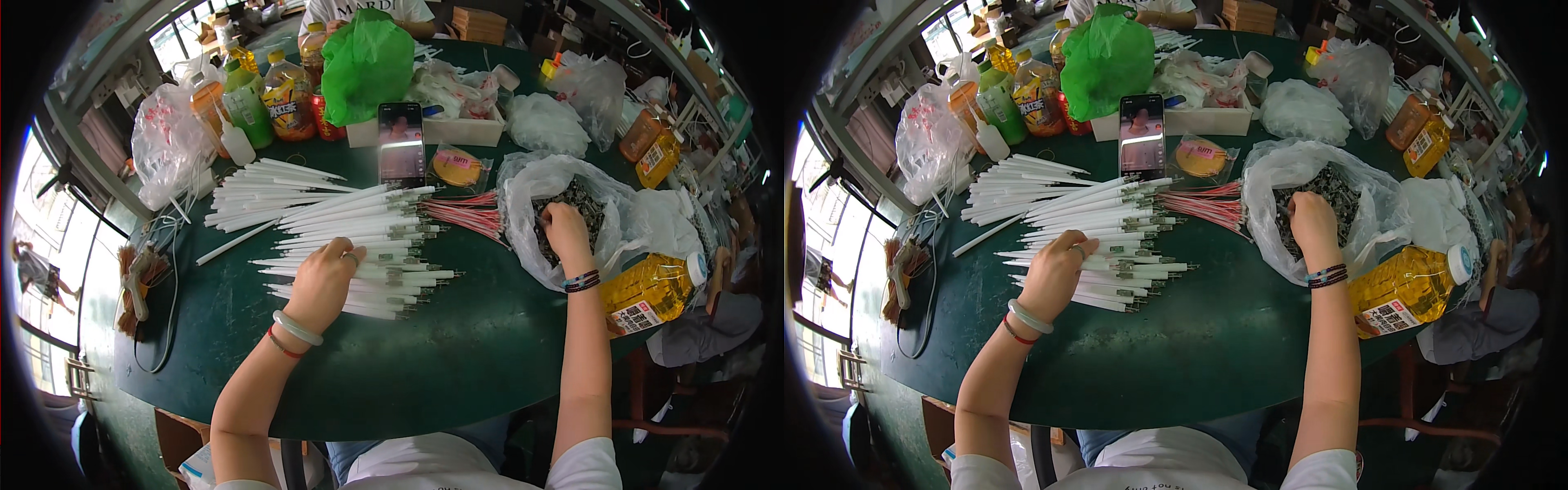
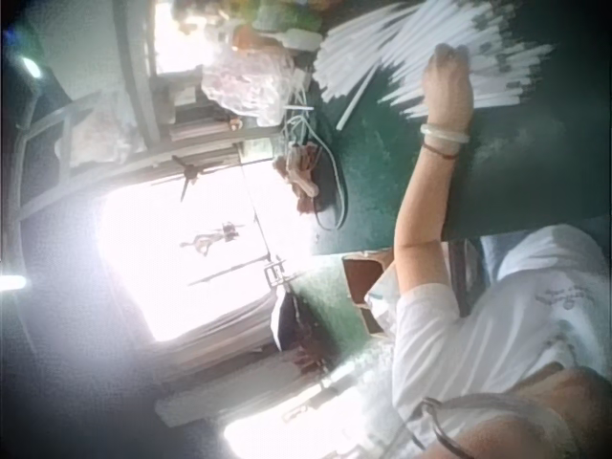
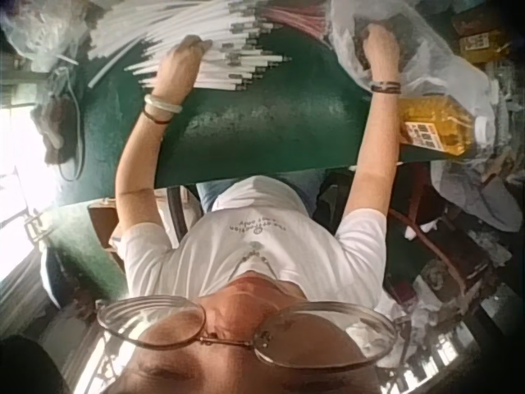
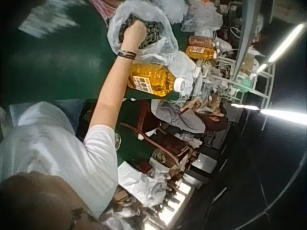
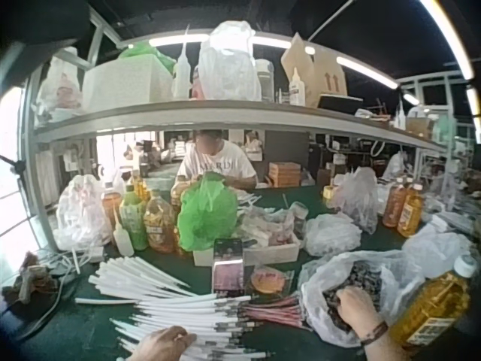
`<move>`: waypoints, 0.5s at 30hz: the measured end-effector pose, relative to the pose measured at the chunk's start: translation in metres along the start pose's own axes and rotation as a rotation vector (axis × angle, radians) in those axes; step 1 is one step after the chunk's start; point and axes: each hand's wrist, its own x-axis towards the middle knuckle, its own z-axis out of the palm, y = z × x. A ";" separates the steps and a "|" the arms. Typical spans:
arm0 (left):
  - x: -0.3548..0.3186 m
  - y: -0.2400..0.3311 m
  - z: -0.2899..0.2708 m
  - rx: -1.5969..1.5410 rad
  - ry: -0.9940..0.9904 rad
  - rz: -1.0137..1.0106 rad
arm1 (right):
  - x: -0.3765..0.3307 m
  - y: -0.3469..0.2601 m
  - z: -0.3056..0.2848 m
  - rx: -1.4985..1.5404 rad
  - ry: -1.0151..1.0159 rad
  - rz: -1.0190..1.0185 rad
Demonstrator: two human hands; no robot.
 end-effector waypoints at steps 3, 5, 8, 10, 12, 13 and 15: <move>0.000 -0.002 -0.001 -0.009 0.018 0.020 | -0.001 -0.007 0.000 0.091 0.039 0.006; 0.001 0.000 -0.005 -0.010 0.016 0.019 | 0.000 -0.009 0.003 0.118 0.056 0.012; 0.004 0.007 -0.019 -0.006 0.067 0.037 | 0.001 -0.008 -0.003 0.118 0.094 0.008; 0.006 0.019 -0.033 -0.027 -0.047 -0.129 | -0.001 -0.007 -0.008 0.089 0.110 0.005; 0.007 0.025 -0.042 -0.088 -0.026 -0.139 | -0.002 -0.007 -0.014 -0.062 0.121 0.007; 0.006 0.026 -0.045 -0.151 -0.004 -0.150 | -0.003 -0.005 -0.013 -0.062 0.122 0.008; 0.007 0.026 -0.050 -0.198 0.031 -0.106 | -0.004 0.004 -0.012 -0.015 0.116 0.039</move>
